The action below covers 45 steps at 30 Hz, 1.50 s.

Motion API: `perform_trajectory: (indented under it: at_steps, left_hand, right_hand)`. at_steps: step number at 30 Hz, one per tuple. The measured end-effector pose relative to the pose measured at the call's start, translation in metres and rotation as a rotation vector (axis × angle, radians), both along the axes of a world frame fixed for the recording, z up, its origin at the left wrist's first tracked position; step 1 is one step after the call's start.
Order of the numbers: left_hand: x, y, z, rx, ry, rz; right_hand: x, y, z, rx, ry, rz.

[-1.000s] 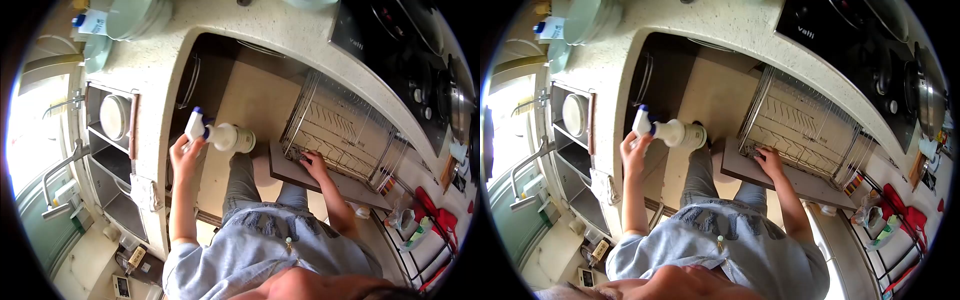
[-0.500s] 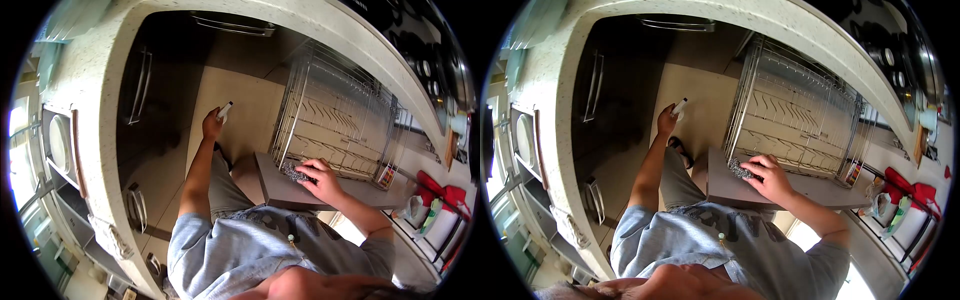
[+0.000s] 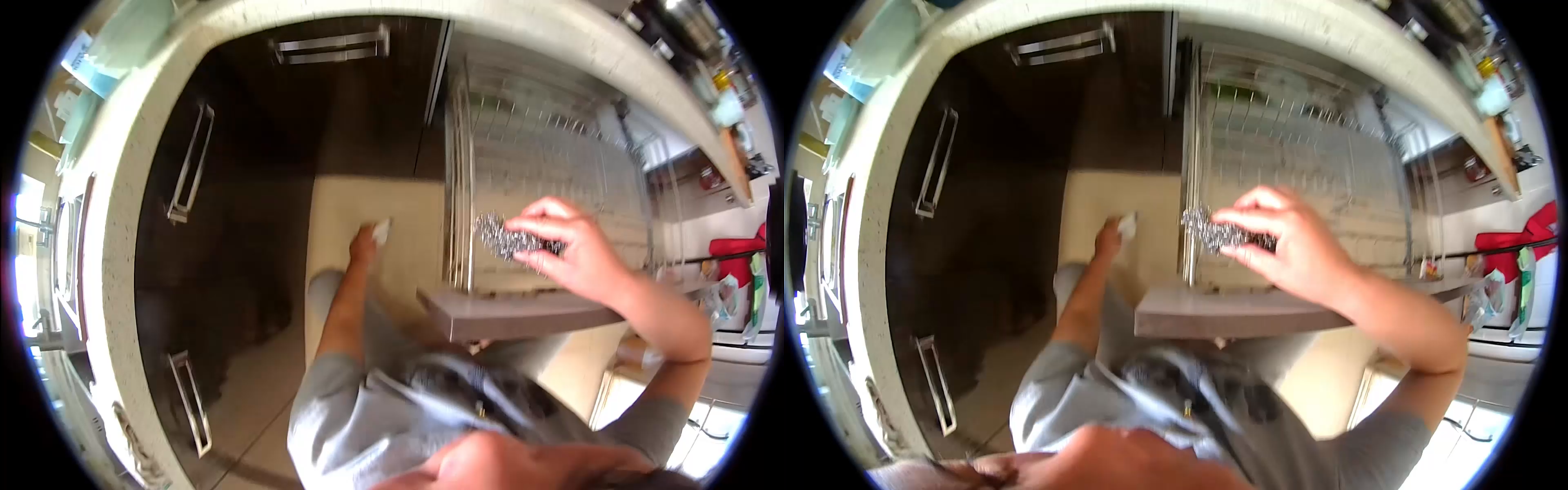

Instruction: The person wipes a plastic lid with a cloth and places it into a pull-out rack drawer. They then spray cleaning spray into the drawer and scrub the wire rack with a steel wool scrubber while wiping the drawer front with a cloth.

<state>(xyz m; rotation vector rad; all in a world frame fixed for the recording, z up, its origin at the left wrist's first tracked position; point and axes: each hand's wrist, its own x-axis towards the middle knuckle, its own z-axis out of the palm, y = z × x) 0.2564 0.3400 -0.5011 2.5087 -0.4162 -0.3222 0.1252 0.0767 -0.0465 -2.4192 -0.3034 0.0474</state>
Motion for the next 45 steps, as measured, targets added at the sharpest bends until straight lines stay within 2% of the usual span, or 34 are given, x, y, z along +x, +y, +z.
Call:
perform_trajectory:
  at_steps: [1, 3, 5, 7, 8, 12, 14, 16, 18, 20, 23, 25, 28, 31, 33, 35, 36, 37, 39, 41, 42, 43, 45]
  left_hand:
    - [-0.005, 0.002, -0.02, 0.02, 0.002, 0.0]
    - [0.003, -0.004, -0.009, -0.006, 0.041, 0.019]
    - [0.005, -0.002, -0.008, -0.016, 0.067, 0.042]
    - [0.007, -0.003, -0.019, 0.183, 0.274, 0.097]
    - [0.006, -0.001, -0.031, 0.196, 0.26, 0.061]
    - [0.013, -0.014, -0.005, 0.283, 0.181, 0.069]
    - [0.006, -0.009, 0.007, 0.327, 0.343, 0.062]
    - [0.0, 0.005, -0.008, 0.264, 0.363, -0.005]
    - [0.008, 0.024, -0.013, 0.228, 0.357, -0.06]
    - [0.008, 0.021, -0.019, 0.233, 0.21, -0.071]
    - [0.017, 0.007, -0.009, 0.194, 0.269, -0.036]
    - [0.014, 0.008, -0.014, 0.212, 0.258, -0.038]
    - [0.022, 0.011, -0.007, 0.297, 0.271, -0.048]
    - [0.015, 0.018, -0.007, 0.41, 0.303, -0.059]
    - [0.018, 0.016, 0.009, 0.448, 0.28, -0.051]
    - [0.025, 0.015, 0.035, 0.62, 0.575, -0.059]
    - [0.025, 0.017, 0.059, 0.627, 0.58, -0.066]
    - [0.027, 0.015, 0.088, 0.635, 0.564, -0.069]
    - [0.019, 0.018, 0.124, 0.651, 0.546, -0.083]
    - [0.014, 0.017, 0.143, 0.497, 0.071, -0.069]
    - [0.009, 0.018, 0.151, 0.263, -0.029, -0.117]
    - [0.007, 0.018, 0.158, 0.028, -0.134, -0.158]
    - [-0.002, -0.003, 0.181, -0.548, 0.308, -0.352]
  right_hand:
    - [-0.007, 0.005, -0.002, 0.03, 0.01, -0.065]
    - [-0.001, 0.005, 0.004, -0.127, -0.107, -0.03]
    - [-0.003, 0.0, -0.001, -0.099, -0.049, -0.055]
    - [0.0, -0.003, -0.001, 0.036, 0.017, -0.108]
    - [0.001, -0.004, 0.002, 0.031, 0.006, -0.1]
    - [0.002, -0.002, 0.004, 0.059, -0.054, -0.124]
    - [0.007, -0.004, -0.001, 0.044, 0.002, -0.095]
    - [0.015, -0.005, -0.005, 0.013, 0.074, -0.096]
    - [0.036, -0.01, -0.013, -0.099, 0.07, -0.062]
    - [0.076, -0.018, -0.015, -0.218, 0.074, -0.084]
    - [0.152, -0.038, -0.04, -0.292, -0.105, -0.205]
    - [0.175, -0.042, -0.054, -0.295, -0.064, -0.199]
    - [0.145, -0.03, -0.093, -0.287, -0.145, -0.043]
    - [0.073, 0.001, -0.08, -0.229, 0.024, 0.015]
    - [0.054, 0.012, -0.077, -0.166, -0.033, 0.063]
    - [0.088, -0.003, -0.085, -0.316, -0.027, -0.075]
    - [0.116, -0.019, -0.097, -0.292, -0.024, -0.2]
    - [0.137, -0.026, -0.098, -0.207, -0.166, -0.187]
    - [0.146, -0.03, -0.099, -0.228, -0.181, -0.174]
    - [0.109, -0.023, -0.099, -0.242, -0.142, -0.05]
    - [0.085, -0.014, -0.095, -0.167, 0.009, -0.066]
    - [0.068, -0.005, -0.088, -0.101, 0.04, -0.001]
    - [0.07, -0.001, -0.08, -0.081, 0.09, -0.004]
